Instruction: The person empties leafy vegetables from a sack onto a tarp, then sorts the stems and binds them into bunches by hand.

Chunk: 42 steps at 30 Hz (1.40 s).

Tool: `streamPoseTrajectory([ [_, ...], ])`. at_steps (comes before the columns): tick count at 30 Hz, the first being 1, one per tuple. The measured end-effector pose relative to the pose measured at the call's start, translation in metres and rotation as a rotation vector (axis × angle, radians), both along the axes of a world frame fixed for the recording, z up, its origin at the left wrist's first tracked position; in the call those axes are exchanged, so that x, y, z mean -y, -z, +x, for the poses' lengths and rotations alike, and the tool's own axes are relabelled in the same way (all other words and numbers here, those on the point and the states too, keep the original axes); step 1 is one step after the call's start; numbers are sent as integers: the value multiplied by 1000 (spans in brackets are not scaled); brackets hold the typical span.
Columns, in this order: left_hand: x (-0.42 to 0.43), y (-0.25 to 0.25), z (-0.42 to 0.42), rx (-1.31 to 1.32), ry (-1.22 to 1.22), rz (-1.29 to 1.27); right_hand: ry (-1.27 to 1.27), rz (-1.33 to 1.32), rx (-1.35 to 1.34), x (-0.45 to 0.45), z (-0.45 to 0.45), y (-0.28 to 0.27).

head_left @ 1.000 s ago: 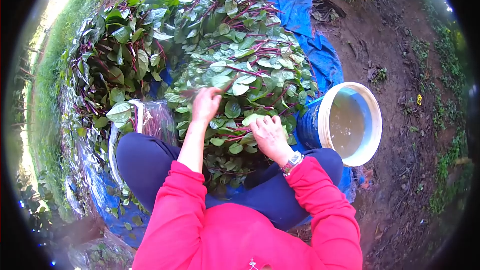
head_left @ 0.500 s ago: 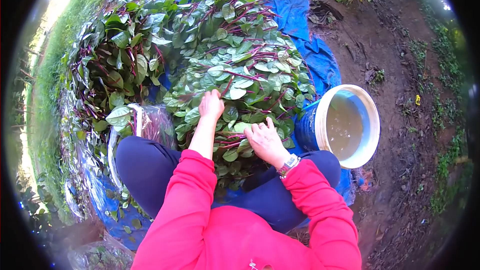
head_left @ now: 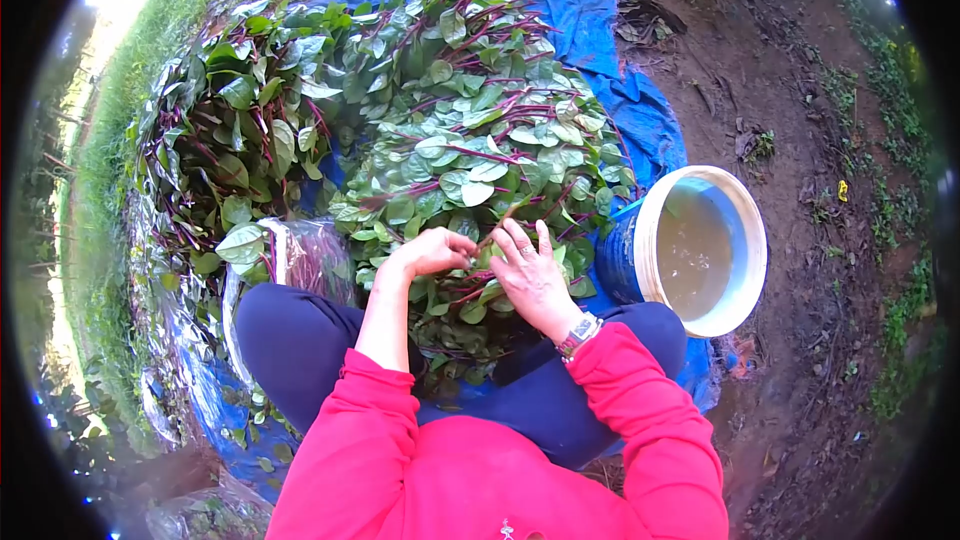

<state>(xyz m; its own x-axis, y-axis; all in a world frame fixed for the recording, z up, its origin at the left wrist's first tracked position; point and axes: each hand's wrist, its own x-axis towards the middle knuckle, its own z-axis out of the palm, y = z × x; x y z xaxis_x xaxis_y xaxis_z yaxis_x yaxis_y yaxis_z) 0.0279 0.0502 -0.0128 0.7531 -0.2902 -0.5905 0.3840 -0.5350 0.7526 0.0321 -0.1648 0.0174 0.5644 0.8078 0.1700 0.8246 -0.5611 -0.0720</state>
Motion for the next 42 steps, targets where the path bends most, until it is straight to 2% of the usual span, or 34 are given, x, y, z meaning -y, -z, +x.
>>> streamPoseTrajectory([
  [3,-4,-14,16,-135,246,-48,-29,89,45,-2,3,1],
  [4,-5,-16,24,-221,245,-23,-25,87,44,-1,2,3],
  [6,-2,-19,47,-170,267,73,31,-230,-253,2,-1,2],
  [8,-1,16,77,258,137,334,-11,-144,-158,5,-2,11],
  [10,7,38,100,659,-170,655,-21,-83,-166,5,-3,16],
  [11,7,46,104,667,-171,653,-26,-78,-153,4,-3,17],
  [13,10,52,117,617,-114,882,6,-100,-166,3,-2,16],
  [14,10,56,120,626,-113,877,27,-114,-171,4,-3,20],
  [16,9,57,115,656,11,994,52,-100,-188,5,-2,20],
  [17,6,58,111,812,64,1044,57,-143,-214,7,-1,21],
  [18,6,47,105,806,69,1050,60,-185,-243,8,-2,21],
  [19,8,33,98,838,28,932,83,-93,-126,6,-2,22],
  [20,11,18,90,867,-11,813,77,-96,-128,6,-1,23],
  [21,16,12,79,1013,-85,750,69,-36,-93,5,1,18],
  [22,19,7,63,1005,-73,664,59,25,-57,4,4,14],
  [23,24,1,46,852,-19,659,22,75,-20,3,7,14],
  [24,30,-18,28,547,33,550,16,75,6,1,7,14],
  [26,25,-9,4,188,153,290,-7,149,-12,0,7,12],
  [27,22,-9,1,87,188,249,-13,148,-15,1,2,15],
  [28,17,-10,-1,-12,223,208,-27,15,-119,2,-3,21],
  [29,11,-12,0,-34,220,108,-39,-119,-218,3,-5,24],
  [30,4,-3,2,21,106,-29,-39,-121,-213,5,-4,25],
  [32,-16,40,23,270,-76,206,-102,-81,-150,7,-5,25],
  [34,-10,51,20,658,-449,823,-108,-51,-153,8,-4,23],
  [36,-11,54,21,394,-429,872,-128,-52,-180,8,-5,23],
  [37,-8,51,20,382,-374,948,-132,-66,-167,7,-5,22],
  [38,-7,48,21,386,-379,947,-134,-67,-162,8,-4,21],
  [40,-9,46,22,275,-165,724,-112,-43,-194,7,-5,17],
  [42,-11,40,16,230,-165,343,-72,-69,-188,4,-5,18],
])
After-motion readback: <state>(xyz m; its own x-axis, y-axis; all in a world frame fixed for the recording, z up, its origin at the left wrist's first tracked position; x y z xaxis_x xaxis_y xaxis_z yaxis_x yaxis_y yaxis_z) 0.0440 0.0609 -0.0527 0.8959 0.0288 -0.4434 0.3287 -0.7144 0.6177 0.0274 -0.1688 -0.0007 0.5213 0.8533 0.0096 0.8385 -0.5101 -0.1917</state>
